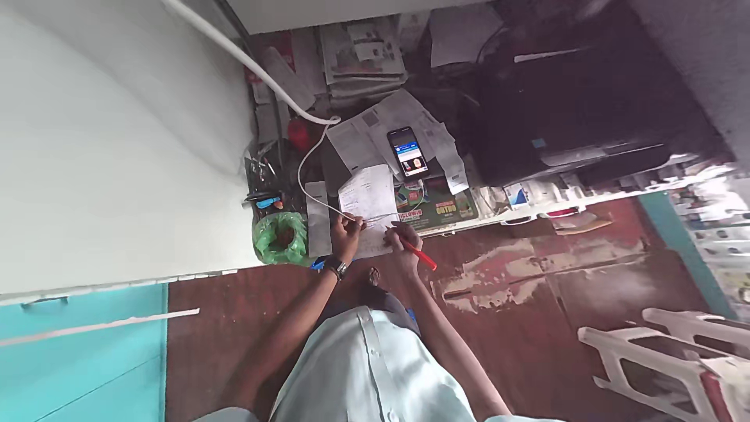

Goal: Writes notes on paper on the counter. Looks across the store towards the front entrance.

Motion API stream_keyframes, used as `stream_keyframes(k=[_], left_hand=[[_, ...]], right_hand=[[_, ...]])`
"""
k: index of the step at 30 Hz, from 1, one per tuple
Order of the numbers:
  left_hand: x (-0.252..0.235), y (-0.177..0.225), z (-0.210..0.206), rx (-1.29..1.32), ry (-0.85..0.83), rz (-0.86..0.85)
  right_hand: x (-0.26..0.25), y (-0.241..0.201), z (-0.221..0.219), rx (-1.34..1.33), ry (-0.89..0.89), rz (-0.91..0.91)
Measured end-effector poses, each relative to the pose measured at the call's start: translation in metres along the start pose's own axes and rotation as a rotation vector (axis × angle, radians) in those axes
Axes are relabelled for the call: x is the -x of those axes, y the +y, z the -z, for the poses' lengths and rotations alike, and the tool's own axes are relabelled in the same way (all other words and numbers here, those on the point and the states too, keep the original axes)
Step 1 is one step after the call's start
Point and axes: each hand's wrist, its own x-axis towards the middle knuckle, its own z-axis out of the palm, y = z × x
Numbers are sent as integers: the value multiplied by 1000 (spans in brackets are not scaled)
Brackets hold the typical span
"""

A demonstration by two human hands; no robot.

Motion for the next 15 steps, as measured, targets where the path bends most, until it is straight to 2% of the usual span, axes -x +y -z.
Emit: stream_keyframes(k=[3,10,15], left_hand=[[0,-1,1,-15,-7,23],[0,0,0,9,0,32],[0,-1,0,39,0,50]], right_hand=[[6,-2,-5,-43,-59,-8],[0,16,-13,187,-131,160],[0,15,-15,278,-137,191]])
